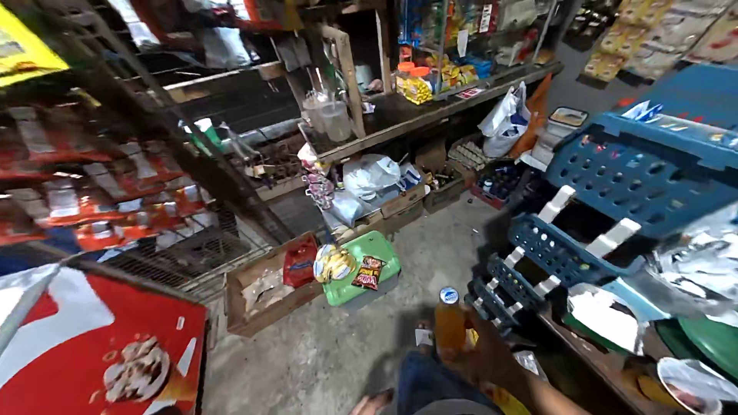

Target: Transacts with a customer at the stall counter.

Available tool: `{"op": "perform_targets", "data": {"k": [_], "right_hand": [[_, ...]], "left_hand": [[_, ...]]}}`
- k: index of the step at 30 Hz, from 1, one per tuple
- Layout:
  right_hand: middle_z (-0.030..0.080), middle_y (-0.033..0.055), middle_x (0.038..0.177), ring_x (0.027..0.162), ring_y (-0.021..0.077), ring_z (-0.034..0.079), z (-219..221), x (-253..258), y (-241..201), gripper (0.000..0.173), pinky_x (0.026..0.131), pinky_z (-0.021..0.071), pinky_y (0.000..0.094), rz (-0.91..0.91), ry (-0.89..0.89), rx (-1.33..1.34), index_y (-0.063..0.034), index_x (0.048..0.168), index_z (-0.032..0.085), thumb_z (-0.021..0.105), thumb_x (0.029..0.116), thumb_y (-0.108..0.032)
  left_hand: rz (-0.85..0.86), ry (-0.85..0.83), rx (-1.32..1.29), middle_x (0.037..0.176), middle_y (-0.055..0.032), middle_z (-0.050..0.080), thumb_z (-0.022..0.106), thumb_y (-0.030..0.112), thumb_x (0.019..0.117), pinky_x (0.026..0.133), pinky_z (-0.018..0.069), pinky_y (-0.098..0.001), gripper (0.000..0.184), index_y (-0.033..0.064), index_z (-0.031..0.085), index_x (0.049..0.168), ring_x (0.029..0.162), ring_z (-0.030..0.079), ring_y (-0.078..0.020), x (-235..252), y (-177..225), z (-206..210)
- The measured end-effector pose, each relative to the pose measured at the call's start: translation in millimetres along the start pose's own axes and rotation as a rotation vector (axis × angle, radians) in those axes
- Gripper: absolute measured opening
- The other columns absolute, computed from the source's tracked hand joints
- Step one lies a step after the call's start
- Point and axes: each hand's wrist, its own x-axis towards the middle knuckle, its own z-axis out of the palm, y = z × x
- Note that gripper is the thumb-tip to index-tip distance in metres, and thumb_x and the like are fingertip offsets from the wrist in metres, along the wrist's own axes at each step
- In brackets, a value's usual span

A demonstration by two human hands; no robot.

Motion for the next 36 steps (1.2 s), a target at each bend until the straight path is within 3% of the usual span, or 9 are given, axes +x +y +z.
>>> {"op": "perform_targets", "data": {"k": [7, 12, 15, 17, 20, 23, 25, 30, 36], "right_hand": [[0.072, 0.0187, 0.116, 0.106, 0.0313, 0.070, -41, 195, 27, 0.074, 0.095, 0.0557, 0.0531, 0.161, -0.162, -0.114, -0.0025, 0.136, 0.060, 0.086, 0.0768, -0.039], [0.070, 0.0155, 0.124, 0.109, 0.0290, 0.069, -57, 338, 22, 0.078, 0.094, 0.0570, 0.0525, -0.041, -0.213, -0.116, -0.0059, 0.143, 0.056, 0.088, 0.0763, -0.030], [0.070, 0.0168, 0.124, 0.109, 0.0328, 0.070, -64, 410, 25, 0.077, 0.093, 0.0554, 0.0577, -0.188, -0.258, -0.157, -0.0064, 0.145, 0.054, 0.086, 0.0795, -0.033], [0.072, 0.0177, 0.118, 0.104, 0.0348, 0.071, -71, 453, 27, 0.072, 0.087, 0.0566, 0.0595, -0.256, -0.249, -0.216, -0.0083, 0.144, 0.055, 0.081, 0.0838, -0.037], [0.073, 0.0191, 0.111, 0.099, 0.0381, 0.072, -78, 515, 45, 0.073, 0.083, 0.0564, 0.0621, -0.258, -0.226, -0.243, -0.0093, 0.143, 0.056, 0.084, 0.0815, -0.037], [0.069, 0.0170, 0.126, 0.112, 0.0373, 0.068, -95, 584, 65, 0.081, 0.095, 0.0524, 0.0627, -0.245, -0.269, -0.253, -0.0107, 0.148, 0.052, 0.087, 0.0784, -0.033], [0.062, 0.0189, 0.139, 0.125, 0.0370, 0.060, -117, 623, 84, 0.084, 0.108, 0.0445, 0.0598, -0.304, -0.284, -0.241, -0.0051, 0.148, 0.051, 0.089, 0.0770, -0.028], [0.059, 0.0165, 0.144, 0.132, 0.0293, 0.058, -192, 709, 150, 0.035, 0.111, 0.0466, 0.0486, -0.156, -0.081, -0.340, -0.0030, 0.130, 0.068, 0.063, 0.1004, -0.021], [0.057, 0.0162, 0.148, 0.136, 0.0348, 0.054, -258, 848, 185, 0.036, 0.113, 0.0422, 0.0517, 0.041, -0.210, -0.758, -0.0047, 0.137, 0.064, 0.044, 0.1062, -0.006]], "left_hand": [[0.199, 0.251, -0.211, 0.127, -0.0242, 0.065, 0.067, 0.001, 0.0906, 0.105, 0.0520, -0.0393, 0.040, -0.0136, 0.060, 0.128, 0.119, 0.065, -0.0239, 222, 1, -43], [0.365, 0.484, -0.151, 0.138, -0.0273, 0.055, 0.086, 0.012, 0.0774, 0.100, 0.0533, -0.0311, 0.077, -0.0140, 0.047, 0.139, 0.122, 0.061, -0.0188, 375, 28, -81], [0.293, 0.630, -0.045, 0.125, -0.0305, 0.060, 0.088, 0.011, 0.0709, 0.096, 0.0545, -0.0331, 0.072, -0.0185, 0.054, 0.127, 0.113, 0.064, -0.0216, 452, 61, -108], [0.284, 0.672, -0.011, 0.128, -0.0285, 0.064, 0.088, 0.007, 0.0694, 0.101, 0.0531, -0.0323, 0.077, -0.0188, 0.052, 0.132, 0.118, 0.066, -0.0188, 501, 76, -125], [0.444, 0.723, 0.052, 0.120, -0.0251, 0.069, 0.089, 0.015, 0.0716, 0.098, 0.0536, -0.0275, 0.072, -0.0190, 0.055, 0.126, 0.112, 0.067, -0.0114, 574, 54, -147], [0.616, 0.696, -0.021, 0.114, -0.0119, 0.072, 0.089, 0.029, 0.0766, 0.096, 0.0552, -0.0229, 0.063, -0.0113, 0.063, 0.116, 0.111, 0.066, -0.0011, 653, 37, -174], [0.600, 0.630, -0.077, 0.117, -0.0148, 0.072, 0.089, 0.023, 0.0769, 0.098, 0.0555, -0.0250, 0.064, -0.0143, 0.060, 0.121, 0.111, 0.067, -0.0044, 696, 48, -190], [0.549, 0.716, 0.145, 0.110, -0.0220, 0.073, 0.087, 0.026, 0.0758, 0.092, 0.0577, -0.0305, 0.063, -0.0145, 0.063, 0.117, 0.105, 0.071, -0.0150, 791, 78, -235], [0.496, 0.883, 0.179, 0.111, -0.0211, 0.072, 0.081, 0.026, 0.0748, 0.096, 0.0506, -0.0183, 0.060, -0.0140, 0.065, 0.116, 0.108, 0.067, -0.0045, 885, 91, -257]]}}
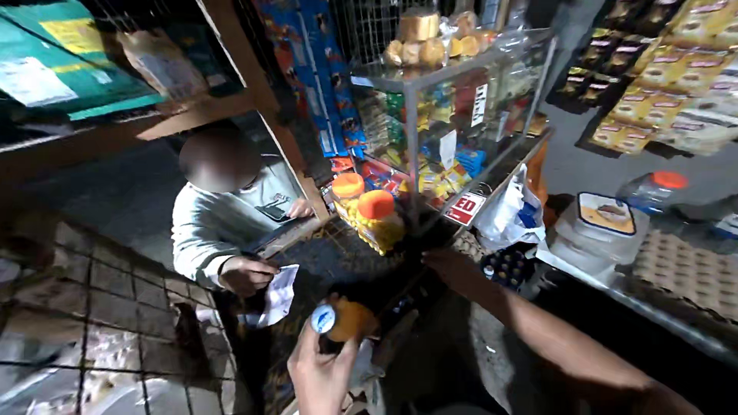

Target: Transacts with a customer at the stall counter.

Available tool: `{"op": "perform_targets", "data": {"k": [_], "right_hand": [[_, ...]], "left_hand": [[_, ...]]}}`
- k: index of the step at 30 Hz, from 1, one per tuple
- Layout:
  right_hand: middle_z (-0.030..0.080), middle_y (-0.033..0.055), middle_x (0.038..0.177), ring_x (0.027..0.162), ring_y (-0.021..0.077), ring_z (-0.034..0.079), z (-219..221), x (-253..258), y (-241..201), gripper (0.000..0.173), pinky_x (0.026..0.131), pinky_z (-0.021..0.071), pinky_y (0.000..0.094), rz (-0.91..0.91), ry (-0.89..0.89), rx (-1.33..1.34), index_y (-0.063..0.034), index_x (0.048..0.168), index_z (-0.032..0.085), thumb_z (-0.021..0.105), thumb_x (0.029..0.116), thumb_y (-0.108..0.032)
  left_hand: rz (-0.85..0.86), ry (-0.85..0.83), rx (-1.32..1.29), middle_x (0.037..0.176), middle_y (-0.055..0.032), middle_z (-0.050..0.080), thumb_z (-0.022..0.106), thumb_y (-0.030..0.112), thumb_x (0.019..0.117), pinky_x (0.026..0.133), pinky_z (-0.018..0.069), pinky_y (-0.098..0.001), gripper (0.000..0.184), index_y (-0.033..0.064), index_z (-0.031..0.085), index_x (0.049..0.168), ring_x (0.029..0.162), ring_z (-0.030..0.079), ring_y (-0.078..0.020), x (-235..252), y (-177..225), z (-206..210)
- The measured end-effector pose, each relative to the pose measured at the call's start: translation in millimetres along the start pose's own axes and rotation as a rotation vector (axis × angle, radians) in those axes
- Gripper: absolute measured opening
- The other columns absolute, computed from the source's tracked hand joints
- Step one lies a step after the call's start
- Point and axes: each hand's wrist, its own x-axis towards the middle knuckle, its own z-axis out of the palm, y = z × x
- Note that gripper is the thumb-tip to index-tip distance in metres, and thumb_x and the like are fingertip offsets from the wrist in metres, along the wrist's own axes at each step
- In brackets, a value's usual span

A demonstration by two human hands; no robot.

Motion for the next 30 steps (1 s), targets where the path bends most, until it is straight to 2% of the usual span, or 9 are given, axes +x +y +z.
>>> {"op": "perform_targets", "data": {"k": [2, 4, 6, 10, 13, 18, 22, 26, 30], "right_hand": [[0.051, 0.0169, 0.153, 0.134, 0.0388, 0.054, -11, 39, 4, 0.042, 0.109, 0.0444, 0.0553, -0.014, -0.204, -0.155, -0.0052, 0.143, 0.057, 0.041, 0.1056, 0.001], [0.050, 0.0188, 0.152, 0.124, 0.0440, 0.060, -16, 69, 1, 0.046, 0.098, 0.0506, 0.0593, -0.039, -0.328, -0.273, -0.0062, 0.147, 0.053, 0.040, 0.1042, 0.006], [0.053, 0.0227, 0.147, 0.118, 0.0484, 0.063, -9, 86, 7, 0.044, 0.093, 0.0519, 0.0634, -0.090, -0.326, -0.282, -0.0046, 0.146, 0.054, 0.041, 0.1043, 0.005], [0.065, 0.0260, 0.126, 0.101, 0.0464, 0.070, -4, 102, 26, 0.031, 0.083, 0.0570, 0.0585, -0.243, -0.231, -0.276, 0.0009, 0.131, 0.063, 0.045, 0.1061, -0.004], [0.065, 0.0260, 0.124, 0.102, 0.0456, 0.069, -13, 112, 29, 0.028, 0.084, 0.0562, 0.0590, -0.246, -0.320, -0.263, 0.0023, 0.127, 0.063, 0.046, 0.1077, -0.011], [0.059, 0.0266, 0.133, 0.101, 0.0461, 0.068, -17, 119, 23, 0.034, 0.082, 0.0563, 0.0583, -0.252, -0.415, -0.346, 0.0012, 0.135, 0.056, 0.046, 0.1020, 0.006], [0.062, 0.0287, 0.127, 0.104, 0.0480, 0.068, -12, 116, 25, 0.034, 0.085, 0.0548, 0.0602, -0.236, -0.384, -0.303, 0.0006, 0.137, 0.055, 0.045, 0.1049, 0.001], [0.067, 0.0240, 0.123, 0.103, 0.0433, 0.070, -10, 108, 31, 0.035, 0.085, 0.0573, 0.0575, -0.307, -0.259, -0.253, -0.0022, 0.136, 0.062, 0.047, 0.1038, 0.002], [0.068, 0.0181, 0.127, 0.118, 0.0411, 0.064, -21, 99, 26, 0.037, 0.089, 0.0565, 0.0555, -0.308, -0.158, -0.224, -0.0086, 0.136, 0.065, 0.056, 0.1010, -0.002]], "left_hand": [[-0.018, 0.029, -0.005, 0.116, -0.0175, 0.072, 0.083, 0.035, 0.0785, 0.099, 0.0510, -0.0178, 0.065, -0.0114, 0.064, 0.119, 0.113, 0.066, -0.0025, 12, -6, 19], [-0.061, 0.077, 0.028, 0.116, -0.0159, 0.072, 0.084, 0.037, 0.0781, 0.099, 0.0522, -0.0195, 0.064, -0.0097, 0.066, 0.118, 0.112, 0.067, -0.0039, 24, -8, 36], [-0.118, 0.102, 0.087, 0.114, -0.0152, 0.073, 0.083, 0.036, 0.0784, 0.097, 0.0543, -0.0230, 0.062, -0.0077, 0.067, 0.119, 0.109, 0.069, -0.0079, 32, -10, 49], [-0.191, 0.144, 0.156, 0.113, -0.0119, 0.074, 0.084, 0.037, 0.0787, 0.095, 0.0557, -0.0241, 0.062, -0.0039, 0.067, 0.122, 0.107, 0.069, -0.0083, 40, -15, 72], [-0.230, 0.155, 0.185, 0.111, -0.0122, 0.074, 0.084, 0.038, 0.0785, 0.094, 0.0566, -0.0252, 0.062, -0.0041, 0.068, 0.121, 0.104, 0.070, -0.0096, 42, -19, 82], [-0.270, 0.129, 0.230, 0.111, -0.0119, 0.075, 0.083, 0.042, 0.0779, 0.091, 0.0583, -0.0297, 0.065, -0.0030, 0.068, 0.123, 0.102, 0.072, -0.0132, 49, -27, 87], [-0.339, 0.098, 0.233, 0.113, -0.0141, 0.073, 0.082, 0.041, 0.0796, 0.091, 0.0590, -0.0380, 0.067, -0.0026, 0.065, 0.128, 0.103, 0.072, -0.0194, 54, -30, 85], [-0.394, 0.039, 0.197, 0.119, -0.0151, 0.070, 0.080, 0.039, 0.0846, 0.093, 0.0584, -0.0436, 0.067, 0.0000, 0.061, 0.135, 0.107, 0.070, -0.0232, 54, -32, 84], [-0.351, 0.004, 0.149, 0.123, -0.0168, 0.068, 0.080, 0.035, 0.0856, 0.095, 0.0571, -0.0408, 0.068, -0.0019, 0.057, 0.137, 0.110, 0.069, -0.0224, 56, -33, 79]]}}
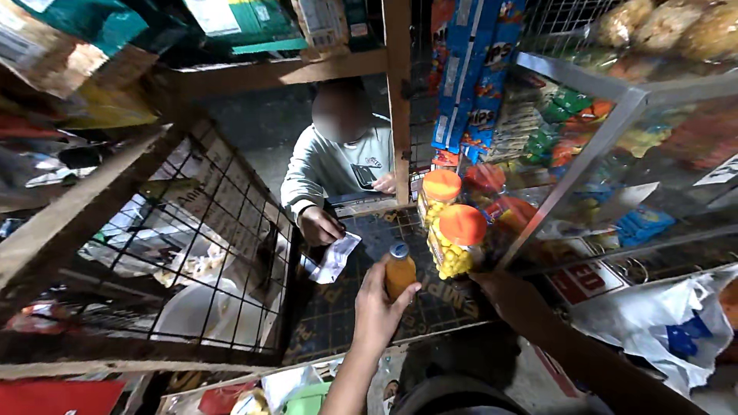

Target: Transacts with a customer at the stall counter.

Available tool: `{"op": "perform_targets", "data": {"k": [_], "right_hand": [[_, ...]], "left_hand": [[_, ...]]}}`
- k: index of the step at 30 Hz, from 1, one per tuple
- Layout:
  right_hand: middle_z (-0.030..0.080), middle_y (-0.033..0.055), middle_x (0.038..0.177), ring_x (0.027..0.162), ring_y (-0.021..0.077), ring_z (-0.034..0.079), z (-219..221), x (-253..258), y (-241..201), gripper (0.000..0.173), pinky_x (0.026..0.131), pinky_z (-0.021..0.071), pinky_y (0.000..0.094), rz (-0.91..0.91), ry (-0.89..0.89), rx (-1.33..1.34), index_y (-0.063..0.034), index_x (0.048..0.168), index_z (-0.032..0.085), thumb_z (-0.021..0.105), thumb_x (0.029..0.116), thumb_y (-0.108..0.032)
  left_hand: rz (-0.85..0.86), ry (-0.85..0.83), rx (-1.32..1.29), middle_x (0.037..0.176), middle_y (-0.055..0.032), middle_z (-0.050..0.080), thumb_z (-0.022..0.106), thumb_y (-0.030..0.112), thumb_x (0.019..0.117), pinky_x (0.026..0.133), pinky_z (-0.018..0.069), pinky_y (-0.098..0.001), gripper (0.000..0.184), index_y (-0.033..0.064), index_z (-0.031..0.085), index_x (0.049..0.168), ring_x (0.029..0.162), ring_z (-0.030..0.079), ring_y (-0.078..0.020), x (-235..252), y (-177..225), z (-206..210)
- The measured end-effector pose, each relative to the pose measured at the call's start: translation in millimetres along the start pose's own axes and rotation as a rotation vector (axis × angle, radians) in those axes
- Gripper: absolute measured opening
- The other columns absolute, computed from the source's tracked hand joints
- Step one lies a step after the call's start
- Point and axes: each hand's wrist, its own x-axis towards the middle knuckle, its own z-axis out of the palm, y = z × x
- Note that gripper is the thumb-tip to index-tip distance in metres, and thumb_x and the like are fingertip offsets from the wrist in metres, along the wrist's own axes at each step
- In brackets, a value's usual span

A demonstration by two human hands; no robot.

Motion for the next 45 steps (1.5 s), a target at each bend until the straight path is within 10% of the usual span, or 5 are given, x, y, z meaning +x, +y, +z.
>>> {"op": "perform_targets", "data": {"k": [6, 12, 21, 25, 45], "right_hand": [[0.067, 0.0202, 0.127, 0.118, 0.0322, 0.065, -9, -14, -1, 0.037, 0.102, 0.0522, 0.0472, -0.069, 0.274, 0.440, -0.0015, 0.136, 0.062, 0.055, 0.1023, -0.015], [0.061, -0.0088, 0.085, 0.057, -0.0047, 0.051, 17, -26, -39, 0.033, 0.052, 0.0441, 0.0117, 0.292, 0.380, 1.392, -0.0018, 0.122, 0.052, 0.043, 0.0910, -0.006], [0.064, -0.0070, 0.083, 0.058, -0.0043, 0.049, 56, -48, -54, 0.028, 0.052, 0.0415, 0.0134, 0.312, 0.051, 1.353, -0.0019, 0.118, 0.059, 0.047, 0.1034, -0.022], [0.069, -0.0104, 0.098, 0.062, -0.0076, 0.051, 54, -52, -61, 0.048, 0.051, 0.0410, 0.0100, -0.005, 0.192, 1.583, -0.0192, 0.127, 0.051, 0.057, 0.0975, -0.056], [0.072, 0.0084, 0.095, 0.065, -0.0014, 0.058, 50, -56, -80, 0.042, 0.060, 0.0493, 0.0144, -0.325, 0.305, 1.018, -0.0077, 0.141, 0.054, 0.043, 0.1102, -0.034]], "left_hand": [[0.173, 0.043, -0.122, 0.139, -0.0220, 0.058, 0.073, 0.047, 0.0895, 0.108, 0.0479, -0.0349, 0.084, -0.0083, 0.044, 0.146, 0.128, 0.057, -0.0192, 0, -6, -9], [0.207, 0.074, -0.181, 0.139, -0.0259, 0.056, 0.072, 0.037, 0.0911, 0.108, 0.0472, -0.0316, 0.077, -0.0108, 0.043, 0.144, 0.128, 0.058, -0.0184, -9, -10, -10], [0.524, 0.419, 0.128, 0.155, 0.0127, 0.037, 0.064, 0.039, 0.0960, 0.121, 0.0301, -0.0296, 0.049, 0.0290, 0.048, 0.141, 0.149, 0.030, -0.0052, -56, -19, -3], [0.887, 0.450, 0.182, 0.155, 0.0075, 0.040, 0.068, 0.029, 0.0969, 0.123, 0.0290, -0.0370, 0.035, 0.0203, 0.059, 0.130, 0.152, 0.027, -0.0140, -72, -20, 0], [0.612, 0.390, 0.379, 0.166, 0.0119, 0.021, 0.061, 0.035, 0.0977, 0.128, 0.0173, -0.0400, 0.045, 0.0323, 0.052, 0.142, 0.157, 0.010, -0.0153, -64, -27, -3]]}}
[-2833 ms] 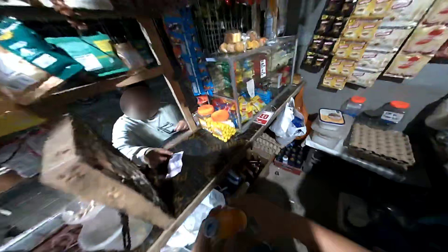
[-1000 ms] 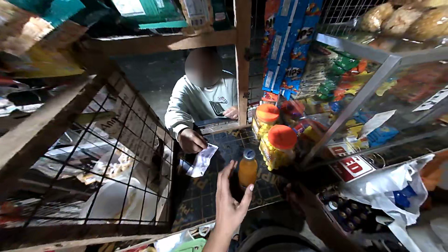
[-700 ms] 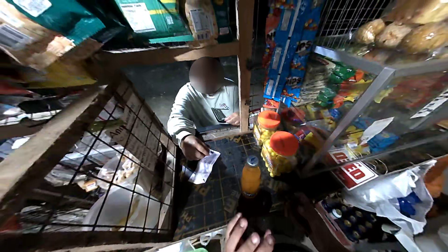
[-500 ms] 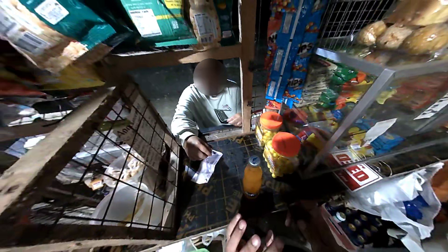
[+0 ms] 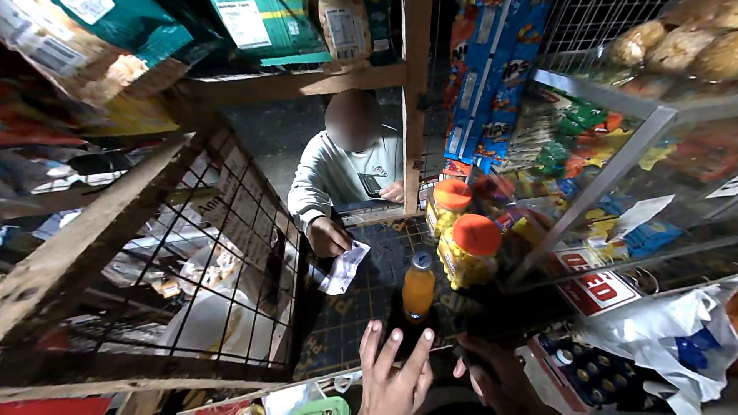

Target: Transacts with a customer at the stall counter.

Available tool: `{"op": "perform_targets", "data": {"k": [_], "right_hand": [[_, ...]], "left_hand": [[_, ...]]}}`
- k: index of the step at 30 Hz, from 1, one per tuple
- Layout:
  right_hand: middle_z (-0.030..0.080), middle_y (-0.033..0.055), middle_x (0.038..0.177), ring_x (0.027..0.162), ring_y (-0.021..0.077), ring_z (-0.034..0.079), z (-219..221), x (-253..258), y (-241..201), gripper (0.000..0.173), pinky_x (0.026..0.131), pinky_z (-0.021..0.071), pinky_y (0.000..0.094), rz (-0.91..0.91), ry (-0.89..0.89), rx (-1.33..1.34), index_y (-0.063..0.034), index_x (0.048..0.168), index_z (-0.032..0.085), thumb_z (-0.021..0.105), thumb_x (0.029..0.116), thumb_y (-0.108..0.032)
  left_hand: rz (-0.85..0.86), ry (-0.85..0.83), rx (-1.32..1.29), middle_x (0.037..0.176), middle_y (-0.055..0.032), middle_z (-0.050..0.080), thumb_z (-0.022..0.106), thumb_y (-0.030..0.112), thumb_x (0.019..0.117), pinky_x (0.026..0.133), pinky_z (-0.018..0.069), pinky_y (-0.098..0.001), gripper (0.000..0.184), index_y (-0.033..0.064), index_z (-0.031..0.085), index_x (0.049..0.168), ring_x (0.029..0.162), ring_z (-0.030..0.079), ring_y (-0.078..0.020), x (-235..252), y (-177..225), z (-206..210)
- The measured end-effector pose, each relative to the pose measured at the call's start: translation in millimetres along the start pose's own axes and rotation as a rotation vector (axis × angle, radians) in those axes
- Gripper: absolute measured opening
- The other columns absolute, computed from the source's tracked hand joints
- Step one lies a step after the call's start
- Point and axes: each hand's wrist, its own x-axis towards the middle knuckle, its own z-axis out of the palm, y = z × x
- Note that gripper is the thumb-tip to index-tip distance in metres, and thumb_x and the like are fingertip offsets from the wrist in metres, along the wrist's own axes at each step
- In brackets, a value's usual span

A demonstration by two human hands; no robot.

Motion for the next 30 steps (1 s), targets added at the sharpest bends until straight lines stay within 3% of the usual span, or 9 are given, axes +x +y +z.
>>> {"op": "perform_targets", "data": {"k": [4, 8, 12, 16, 20, 24, 30], "right_hand": [[0.073, 0.0090, 0.094, 0.065, -0.0016, 0.058, 2, 0, -3, 0.037, 0.059, 0.0493, 0.0143, 0.030, 0.012, 0.007, -0.0054, 0.139, 0.056, 0.044, 0.1092, -0.025], [0.072, 0.0070, 0.094, 0.065, -0.0017, 0.057, 2, 0, 6, 0.036, 0.060, 0.0480, 0.0128, -0.042, 0.019, 0.006, -0.0110, 0.141, 0.054, 0.043, 0.1103, -0.027], [0.071, 0.0098, 0.096, 0.080, 0.0015, 0.064, -2, -1, 22, 0.038, 0.075, 0.0527, 0.0141, -0.069, 0.020, -0.071, -0.0062, 0.142, 0.053, 0.046, 0.1089, -0.024], [0.071, 0.0130, 0.102, 0.078, 0.0081, 0.066, -22, 1, 45, 0.038, 0.071, 0.0568, 0.0232, 0.122, 0.003, -0.180, 0.0012, 0.134, 0.061, 0.055, 0.1002, -0.017], [0.073, 0.0151, 0.093, 0.076, 0.0200, 0.070, -46, 9, 58, 0.036, 0.072, 0.0590, 0.0380, 0.306, -0.079, -0.297, 0.0039, 0.125, 0.065, 0.054, 0.0980, -0.018], [0.073, 0.0110, 0.101, 0.083, 0.0107, 0.068, -56, 16, 69, 0.039, 0.079, 0.0582, 0.0303, 0.378, -0.078, -0.178, 0.0018, 0.128, 0.065, 0.055, 0.0980, -0.022], [0.069, 0.0030, 0.089, 0.069, 0.0026, 0.061, -59, 28, 78, 0.033, 0.065, 0.0535, 0.0210, 0.356, 0.016, -0.114, 0.0019, 0.124, 0.065, 0.053, 0.0980, -0.016]], "left_hand": [[-0.029, -0.039, 0.014, 0.164, 0.0106, 0.023, 0.060, 0.034, 0.0979, 0.127, 0.0189, -0.0393, 0.046, 0.0332, 0.050, 0.143, 0.156, 0.012, -0.0148, -2, -4, 1], [-0.033, -0.074, 0.010, 0.162, 0.0073, 0.027, 0.059, 0.034, 0.0984, 0.126, 0.0216, -0.0399, 0.046, 0.0323, 0.049, 0.143, 0.155, 0.016, -0.0165, -4, -9, 3], [-0.052, -0.109, -0.008, 0.159, 0.0050, 0.031, 0.059, 0.035, 0.0980, 0.125, 0.0230, -0.0375, 0.046, 0.0299, 0.049, 0.143, 0.154, 0.020, -0.0160, -6, -12, 5], [-0.070, -0.143, -0.010, 0.157, 0.0019, 0.034, 0.058, 0.037, 0.0978, 0.125, 0.0228, -0.0354, 0.047, 0.0280, 0.048, 0.143, 0.153, 0.022, -0.0158, -12, -14, 5], [-0.076, -0.161, -0.009, 0.154, 0.0004, 0.036, 0.057, 0.037, 0.0983, 0.124, 0.0232, -0.0337, 0.047, 0.0270, 0.048, 0.143, 0.152, 0.024, -0.0160, -15, -17, 2], [-0.089, -0.188, -0.008, 0.152, -0.0014, 0.038, 0.056, 0.036, 0.0982, 0.124, 0.0232, -0.0333, 0.046, 0.0267, 0.047, 0.143, 0.151, 0.025, -0.0164, -19, -18, 1], [-0.093, -0.203, -0.023, 0.148, -0.0036, 0.041, 0.055, 0.036, 0.0983, 0.123, 0.0245, -0.0328, 0.046, 0.0262, 0.048, 0.142, 0.149, 0.029, -0.0173, -21, -19, -3]]}}
